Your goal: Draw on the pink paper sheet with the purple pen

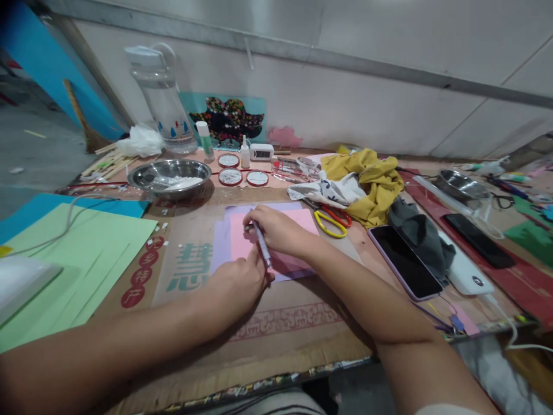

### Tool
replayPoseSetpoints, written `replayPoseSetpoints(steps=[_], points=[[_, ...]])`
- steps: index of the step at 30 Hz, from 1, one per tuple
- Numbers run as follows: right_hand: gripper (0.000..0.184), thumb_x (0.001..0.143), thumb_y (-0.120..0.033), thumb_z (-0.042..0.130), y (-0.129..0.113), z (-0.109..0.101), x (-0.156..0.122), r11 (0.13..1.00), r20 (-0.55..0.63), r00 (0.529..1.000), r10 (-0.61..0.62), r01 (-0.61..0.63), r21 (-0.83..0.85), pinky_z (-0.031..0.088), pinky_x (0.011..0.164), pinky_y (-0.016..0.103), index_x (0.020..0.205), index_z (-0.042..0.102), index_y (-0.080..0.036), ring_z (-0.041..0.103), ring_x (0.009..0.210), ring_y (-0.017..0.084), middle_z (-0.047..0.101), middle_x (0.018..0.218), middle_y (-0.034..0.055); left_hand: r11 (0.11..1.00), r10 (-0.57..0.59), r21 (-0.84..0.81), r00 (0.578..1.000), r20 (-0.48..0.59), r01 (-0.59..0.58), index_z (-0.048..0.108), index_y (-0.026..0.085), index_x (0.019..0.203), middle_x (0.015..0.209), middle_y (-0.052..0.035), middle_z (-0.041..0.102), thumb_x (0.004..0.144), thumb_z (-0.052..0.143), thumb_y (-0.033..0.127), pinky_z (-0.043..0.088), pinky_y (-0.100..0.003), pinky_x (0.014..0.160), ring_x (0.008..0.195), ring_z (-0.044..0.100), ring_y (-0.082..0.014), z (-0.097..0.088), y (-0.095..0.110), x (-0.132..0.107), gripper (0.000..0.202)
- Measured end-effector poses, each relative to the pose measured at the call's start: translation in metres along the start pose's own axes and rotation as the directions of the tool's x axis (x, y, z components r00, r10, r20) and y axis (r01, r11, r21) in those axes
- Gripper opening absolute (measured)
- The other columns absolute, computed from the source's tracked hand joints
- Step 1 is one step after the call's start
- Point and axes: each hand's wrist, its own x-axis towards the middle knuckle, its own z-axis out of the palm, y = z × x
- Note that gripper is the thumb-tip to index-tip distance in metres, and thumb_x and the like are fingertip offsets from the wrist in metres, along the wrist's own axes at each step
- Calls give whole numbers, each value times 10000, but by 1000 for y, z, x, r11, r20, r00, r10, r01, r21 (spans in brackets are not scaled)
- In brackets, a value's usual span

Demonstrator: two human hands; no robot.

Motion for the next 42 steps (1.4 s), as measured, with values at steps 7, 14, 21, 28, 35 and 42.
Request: replayPoseSetpoints(steps=[7, 14, 21, 28, 35, 42], points=[[205, 909, -138, 521, 1, 6, -3, 978, 161, 987, 28, 7, -209, 424, 738, 273, 1041, 671, -184, 571, 836, 169, 609, 1003, 65, 997, 75, 27, 992, 100, -78, 591, 95, 1328, 1302, -299, 596, 961, 450, 140, 577, -316, 583, 794, 715, -254, -8, -8, -5, 396], [218, 932, -135, 479, 7, 24, 10, 963, 77, 997, -22, 41, -265, 427, 767, 278, 1063, 651, -162, 542, 878, 181, 583, 1009, 74, 1000, 17, -21, 994, 107, -15, 624, 37, 1266, 1254, -332, 608, 1036, 352, 342, 584, -324, 592, 821, 727, -268, -4, -7, 0, 468], [175, 929, -173, 512, 5, 8, 2, 998, 149, 988, -27, 34, -46, 448, 794, 279, 1009, 666, -190, 584, 877, 166, 620, 990, 47, 997, 76, -8, 985, 155, -75, 554, 105, 1386, 1408, -333, 508, 1006, 410, 216, 583, -327, 592, 848, 731, -274, -7, -8, 1, 421], [207, 946, -182, 463, 9, 28, 12, 992, -22, 999, -23, 20, -128, 451, 758, 285, 1017, 657, -181, 562, 860, 175, 592, 1000, 63, 999, -6, -37, 990, 139, 12, 577, 37, 1336, 1309, -338, 573, 1033, 362, 367, 586, -340, 589, 819, 730, -278, -7, -6, 1, 497], [180, 939, -206, 502, 12, 16, 3, 998, 19, 999, -33, 34, -54, 466, 791, 291, 998, 671, -188, 592, 871, 170, 622, 981, 51, 998, 66, -22, 984, 167, -64, 530, 62, 1387, 1391, -355, 512, 1024, 389, 283, 564, -321, 596, 863, 728, -281, -12, -9, 1, 448], [218, 958, -205, 458, 13, 29, 13, 995, -60, 998, -24, 18, -100, 466, 810, 308, 1030, 660, -164, 574, 910, 189, 607, 1031, 80, 1000, 9, -15, 993, 121, -7, 579, 21, 1315, 1344, -360, 544, 1034, 350, 375, 568, -326, 584, 793, 732, -265, -10, -10, 1, 506]])
